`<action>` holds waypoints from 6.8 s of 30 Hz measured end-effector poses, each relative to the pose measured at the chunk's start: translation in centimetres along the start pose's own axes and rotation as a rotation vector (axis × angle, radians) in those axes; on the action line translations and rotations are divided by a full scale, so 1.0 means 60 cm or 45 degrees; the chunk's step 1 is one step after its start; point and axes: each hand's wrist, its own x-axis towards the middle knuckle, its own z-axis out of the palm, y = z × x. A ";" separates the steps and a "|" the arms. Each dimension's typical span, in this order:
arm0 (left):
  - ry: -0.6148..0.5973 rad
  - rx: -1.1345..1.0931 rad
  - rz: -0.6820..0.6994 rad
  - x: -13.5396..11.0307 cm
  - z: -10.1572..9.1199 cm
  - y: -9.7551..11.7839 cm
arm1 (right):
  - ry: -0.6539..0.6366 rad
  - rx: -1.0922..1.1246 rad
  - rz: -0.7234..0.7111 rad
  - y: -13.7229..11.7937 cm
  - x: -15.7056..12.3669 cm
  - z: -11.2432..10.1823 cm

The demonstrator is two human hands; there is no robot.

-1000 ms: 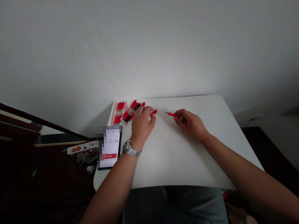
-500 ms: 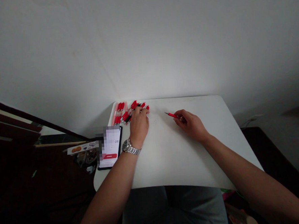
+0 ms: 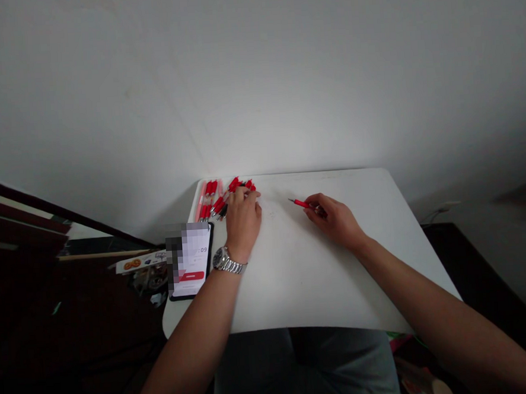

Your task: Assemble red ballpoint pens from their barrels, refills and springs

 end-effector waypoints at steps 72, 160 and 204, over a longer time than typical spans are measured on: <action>-0.235 -0.980 -0.116 -0.010 0.032 0.055 | -0.008 0.050 -0.155 -0.008 -0.002 -0.007; -0.134 -0.780 0.030 -0.005 0.014 0.056 | -0.049 0.141 -0.185 -0.010 -0.003 -0.010; -0.043 -0.682 -0.075 0.002 0.009 0.027 | -0.007 0.116 -0.142 -0.004 -0.004 -0.012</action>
